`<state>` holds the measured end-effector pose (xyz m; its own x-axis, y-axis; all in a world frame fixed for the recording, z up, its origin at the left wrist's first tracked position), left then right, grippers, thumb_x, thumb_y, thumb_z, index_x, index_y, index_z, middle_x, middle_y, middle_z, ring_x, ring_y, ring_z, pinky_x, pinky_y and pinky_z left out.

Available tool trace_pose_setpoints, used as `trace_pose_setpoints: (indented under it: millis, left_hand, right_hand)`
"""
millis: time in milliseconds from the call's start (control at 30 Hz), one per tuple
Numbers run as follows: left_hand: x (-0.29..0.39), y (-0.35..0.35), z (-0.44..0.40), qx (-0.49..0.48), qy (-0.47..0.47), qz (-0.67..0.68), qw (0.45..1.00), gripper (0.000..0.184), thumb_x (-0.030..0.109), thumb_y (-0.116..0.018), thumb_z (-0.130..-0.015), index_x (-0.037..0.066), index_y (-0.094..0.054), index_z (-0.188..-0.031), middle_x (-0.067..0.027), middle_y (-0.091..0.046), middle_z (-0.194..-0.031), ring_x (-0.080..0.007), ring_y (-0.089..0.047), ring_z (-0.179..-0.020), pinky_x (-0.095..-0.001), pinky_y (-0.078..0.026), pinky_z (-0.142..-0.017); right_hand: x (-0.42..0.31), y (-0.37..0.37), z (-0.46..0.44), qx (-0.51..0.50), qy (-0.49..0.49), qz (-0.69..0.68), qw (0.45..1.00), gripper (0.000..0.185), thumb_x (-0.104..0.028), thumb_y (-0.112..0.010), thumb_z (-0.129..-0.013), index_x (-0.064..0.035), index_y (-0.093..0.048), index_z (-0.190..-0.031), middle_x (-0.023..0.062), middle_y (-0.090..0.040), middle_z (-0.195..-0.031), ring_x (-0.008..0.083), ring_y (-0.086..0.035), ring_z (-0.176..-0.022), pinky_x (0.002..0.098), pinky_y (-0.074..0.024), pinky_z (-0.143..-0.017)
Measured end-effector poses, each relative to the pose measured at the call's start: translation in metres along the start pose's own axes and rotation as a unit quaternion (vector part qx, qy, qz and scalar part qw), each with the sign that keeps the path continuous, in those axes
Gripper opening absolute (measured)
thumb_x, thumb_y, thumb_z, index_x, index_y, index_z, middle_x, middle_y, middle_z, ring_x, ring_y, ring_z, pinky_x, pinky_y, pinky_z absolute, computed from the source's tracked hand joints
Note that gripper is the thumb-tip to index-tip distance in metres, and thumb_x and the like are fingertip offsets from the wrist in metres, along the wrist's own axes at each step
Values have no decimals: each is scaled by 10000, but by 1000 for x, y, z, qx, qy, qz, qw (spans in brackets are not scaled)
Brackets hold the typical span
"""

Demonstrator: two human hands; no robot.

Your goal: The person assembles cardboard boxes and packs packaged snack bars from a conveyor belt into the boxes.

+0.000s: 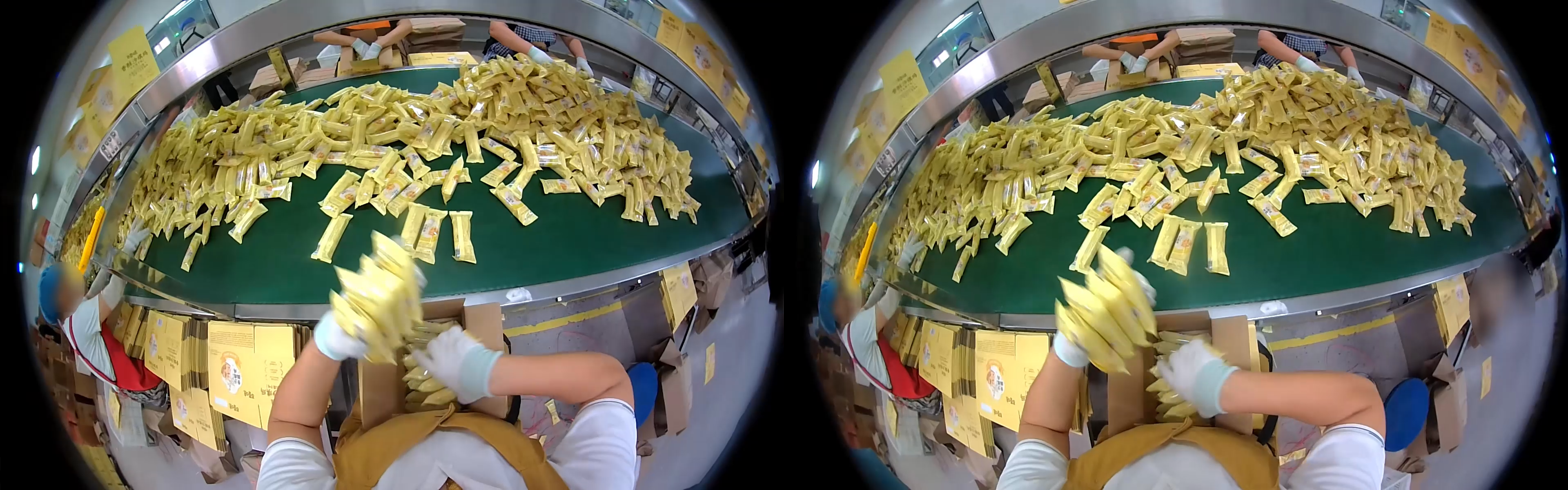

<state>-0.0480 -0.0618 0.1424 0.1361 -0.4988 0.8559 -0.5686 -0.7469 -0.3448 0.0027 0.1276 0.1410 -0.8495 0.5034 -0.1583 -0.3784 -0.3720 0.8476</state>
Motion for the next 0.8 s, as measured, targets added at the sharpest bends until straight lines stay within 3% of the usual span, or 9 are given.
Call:
trace_pose_setpoints:
  millis: [67, 100, 133, 167, 333, 433, 533, 700, 800]
  left_hand:
    - [-2, -16, 5, -82, 0, -140, 987, 1037, 500, -806, -765, -18, -300, -1507, -189, -525, -1330, -299, -548, -1213, -440, -467, -1051]
    - [-4, -24, 8, -121, 0, -208, 971, 1068, 480, -829, -745, -30, -287, -1510, -196, -518, -1339, -303, -545, -1219, -441, -460, -1056]
    - [-7, -30, 11, -158, 1, -274, 948, 1099, 460, -852, -725, -42, -273, -1513, -202, -512, -1348, -307, -541, -1224, -442, -452, -1061]
    - [-19, -30, 14, -193, 72, -352, 913, 1313, 492, -915, -585, -69, -198, -1531, -232, -458, -1394, -369, -494, -1264, -475, -396, -1094]
    - [-54, -33, 29, -172, 12, -556, 813, 1168, 448, -848, -621, -70, -282, -1501, -237, -497, -1304, -415, -492, -1226, -464, -383, -1064]
    - [-72, -30, 38, -160, 1, -599, 785, 1079, 426, -829, -649, -65, -333, -1472, -219, -514, -1267, -395, -506, -1205, -479, -388, -1049]
    - [-81, -31, 47, -146, -28, -643, 751, 999, 401, -815, -667, -54, -383, -1444, -204, -521, -1245, -381, -514, -1185, -495, -392, -1033]
    - [-94, -35, 58, -114, -6, -713, 692, 862, 342, -752, -727, -38, -425, -1428, -201, -523, -1238, -363, -515, -1178, -494, -383, -1029]
    - [-110, -38, 61, -126, 4, -776, 618, 897, 410, -771, -734, -37, -408, -1422, -190, -523, -1230, -339, -480, -1224, -478, -336, -1048]
  right_hand:
    - [-13, -10, -23, -88, 4, -16, 996, 862, -299, -806, -665, -35, -474, -1416, 176, -639, -1197, 318, -633, -1114, 418, -481, -914]
    - [-11, -47, -34, 122, 57, -10, 991, 782, -304, -777, -715, -63, -495, -1403, 170, -629, -1242, 321, -613, -1157, 424, -477, -945]
    - [-12, -74, -43, 210, 75, -26, 974, 740, -310, -762, -740, -76, -508, -1394, 168, -621, -1267, 323, -598, -1184, 429, -472, -967]
    - [-13, -102, -52, 297, 93, -37, 950, 698, -317, -746, -764, -90, -520, -1384, 167, -613, -1292, 325, -583, -1211, 434, -467, -989]
    - [-26, -147, -78, 145, 10, -197, 969, 678, -359, -736, -766, -90, -537, -1356, 188, -581, -1322, 331, -534, -1273, 458, -435, -1051]
    - [-27, -179, -93, 212, -35, -398, 892, 660, -368, -720, -789, -75, -530, -1350, 205, -573, -1321, 329, -545, -1259, 439, -431, -1064]
    - [-27, -182, -86, 250, -31, -273, 929, 610, -343, -647, -862, -69, -507, -1390, 185, -579, -1342, 340, -572, -1226, 417, -444, -1049]
    - [-37, -116, -38, 1, -24, -105, 994, 685, -419, -602, -915, -76, -413, -1476, 202, -597, -1311, 329, -632, -1158, 446, -493, -946]
    - [-41, -112, -31, -10, -65, -72, 995, 776, -522, -612, -900, -106, -373, -1509, 177, -652, -1215, 312, -681, -1060, 455, -516, -867]
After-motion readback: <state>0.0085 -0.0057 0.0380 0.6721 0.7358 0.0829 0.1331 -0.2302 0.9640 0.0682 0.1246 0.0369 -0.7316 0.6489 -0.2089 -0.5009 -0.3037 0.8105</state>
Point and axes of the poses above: each hand's wrist, its own z-axis away from the middle knuckle, its own y-axis out of the back of the hand, x = y × z, the point moved 1 cm from there along -z, towards the middle knuckle
